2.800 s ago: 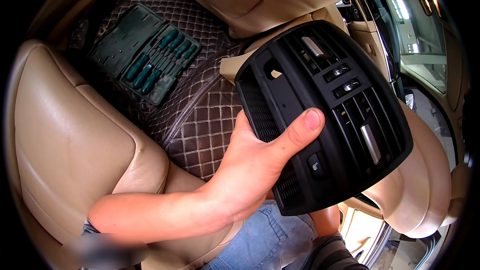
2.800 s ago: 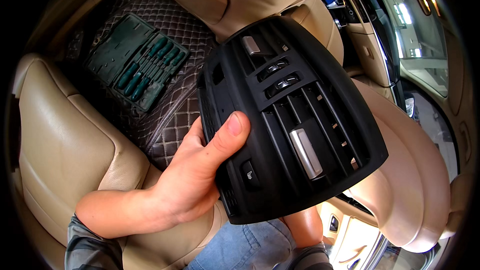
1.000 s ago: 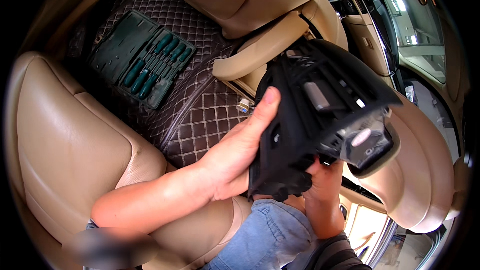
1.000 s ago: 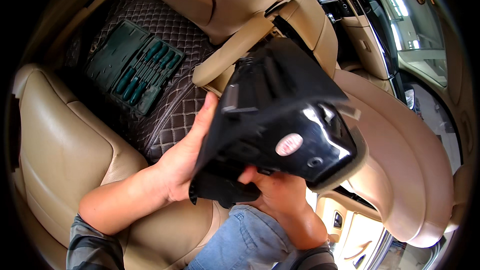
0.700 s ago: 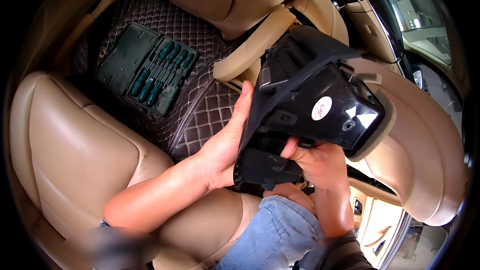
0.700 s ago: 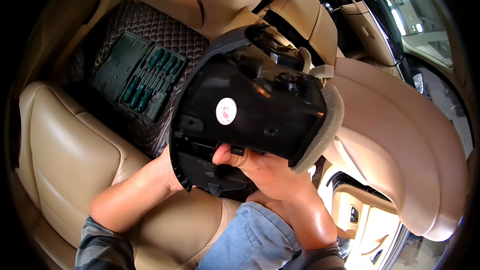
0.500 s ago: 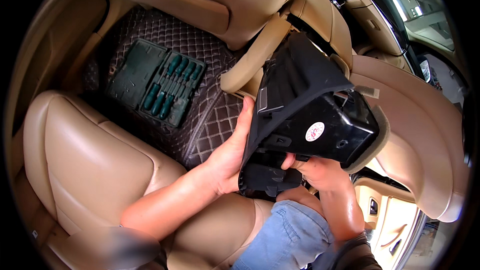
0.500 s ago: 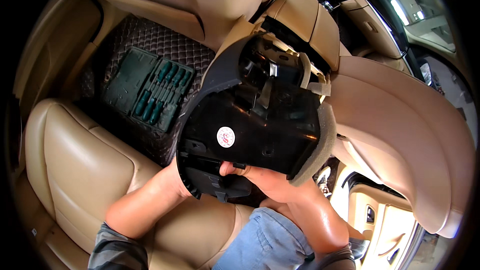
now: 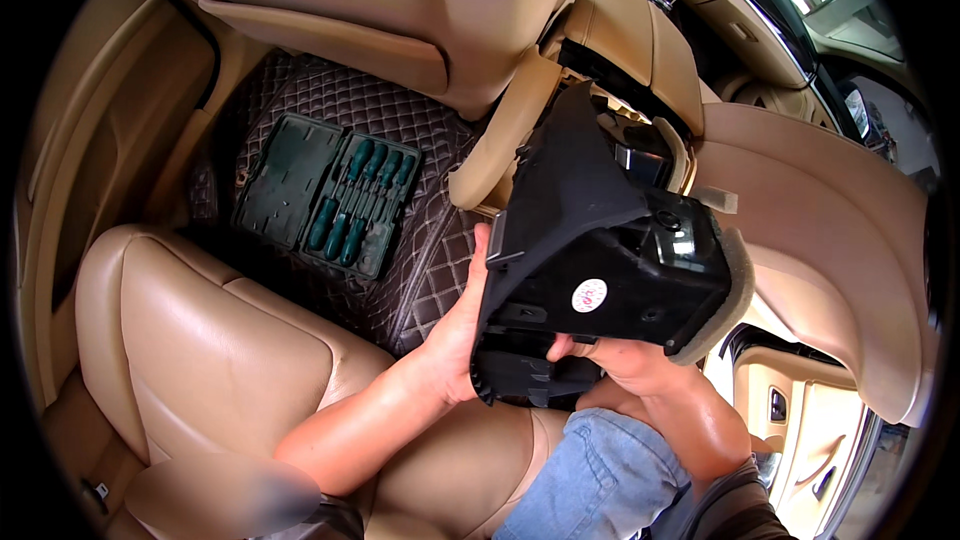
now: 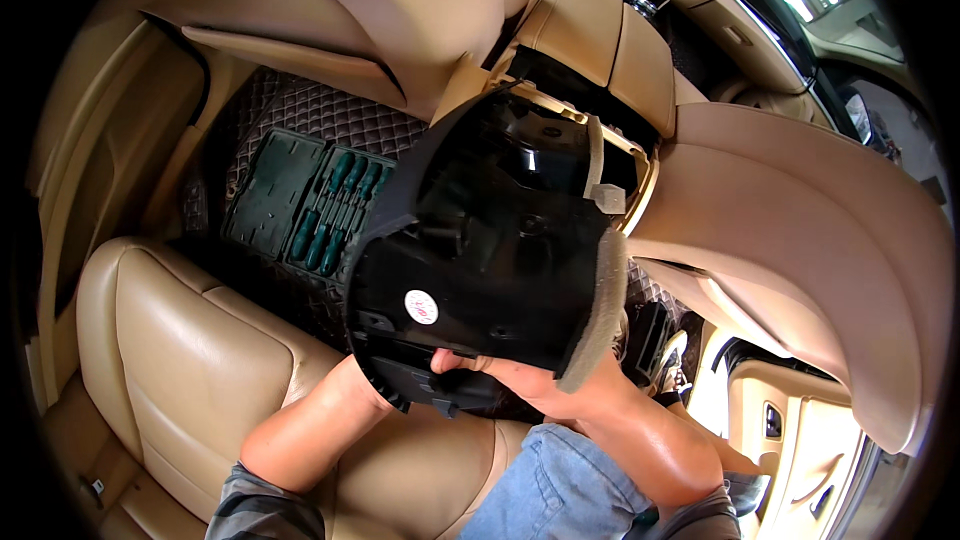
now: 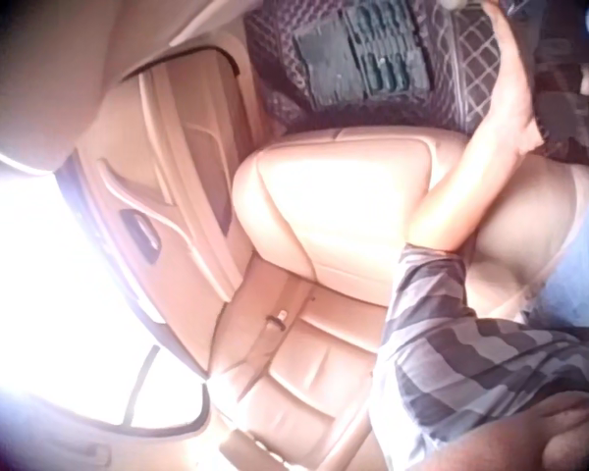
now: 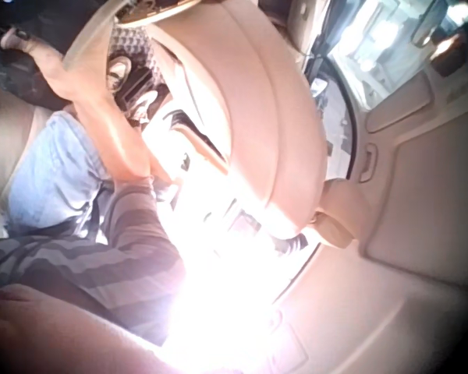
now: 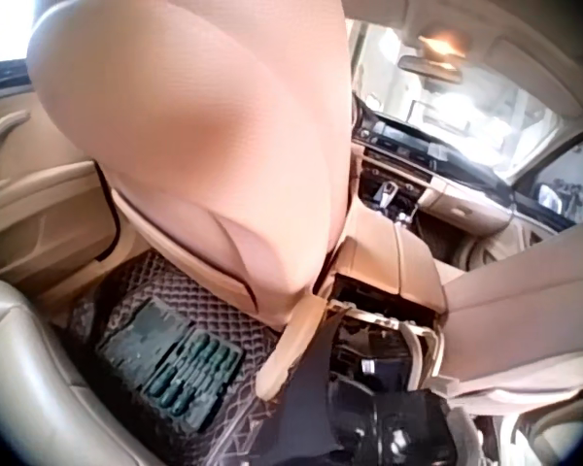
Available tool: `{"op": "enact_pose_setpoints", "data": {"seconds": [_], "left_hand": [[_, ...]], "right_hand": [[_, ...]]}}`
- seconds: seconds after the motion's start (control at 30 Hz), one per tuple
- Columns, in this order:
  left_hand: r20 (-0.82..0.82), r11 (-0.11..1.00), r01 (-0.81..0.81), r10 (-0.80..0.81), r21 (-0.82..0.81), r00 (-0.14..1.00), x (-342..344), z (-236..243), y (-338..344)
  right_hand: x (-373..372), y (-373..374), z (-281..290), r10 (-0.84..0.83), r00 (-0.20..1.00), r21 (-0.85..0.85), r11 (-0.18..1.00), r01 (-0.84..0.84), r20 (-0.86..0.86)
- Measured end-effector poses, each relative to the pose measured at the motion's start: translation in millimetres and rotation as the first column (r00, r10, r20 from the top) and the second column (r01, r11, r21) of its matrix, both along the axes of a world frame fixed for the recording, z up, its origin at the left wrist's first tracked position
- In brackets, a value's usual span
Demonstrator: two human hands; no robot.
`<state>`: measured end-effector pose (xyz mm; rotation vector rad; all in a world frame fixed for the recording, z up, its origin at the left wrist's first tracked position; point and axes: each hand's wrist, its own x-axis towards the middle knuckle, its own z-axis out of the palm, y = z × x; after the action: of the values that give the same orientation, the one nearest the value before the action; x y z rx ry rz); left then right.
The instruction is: The person assembles and installs a rear center console air vent assembly into a vehicle by hand and using a screwdriver.
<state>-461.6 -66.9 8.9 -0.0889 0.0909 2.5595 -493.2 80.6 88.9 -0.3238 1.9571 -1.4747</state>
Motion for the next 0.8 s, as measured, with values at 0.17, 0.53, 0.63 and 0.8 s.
{"op": "enact_pose_setpoints", "data": {"seconds": [0.17, 0.53, 0.63, 0.8], "left_hand": [[0.145, 0.997, 0.031, -0.04, 0.066, 0.989, 1, -2, -6], [-0.106, 0.994, 0.058, -0.048, 0.088, 0.993, 5, -9, -7], [-0.137, 0.989, 0.013, 0.007, 0.144, 0.99, 2, -6, -6], [0.136, 0.931, -0.012, 0.066, -0.364, 0.989, 1, 16, -5]], "right_hand": [[4, 0, -7, 0.03, 0.996, 0.078, 0.997, -0.023, -0.089], [-4, -1, -21, 0.194, 0.833, -0.264, 0.89, -0.371, -0.519], [-6, 0, -16, 0.234, 0.811, -0.138, 0.924, -0.357, -0.536], [-7, 10, -33, 0.177, 0.983, -0.116, 0.979, -0.17, 0.048]]}}
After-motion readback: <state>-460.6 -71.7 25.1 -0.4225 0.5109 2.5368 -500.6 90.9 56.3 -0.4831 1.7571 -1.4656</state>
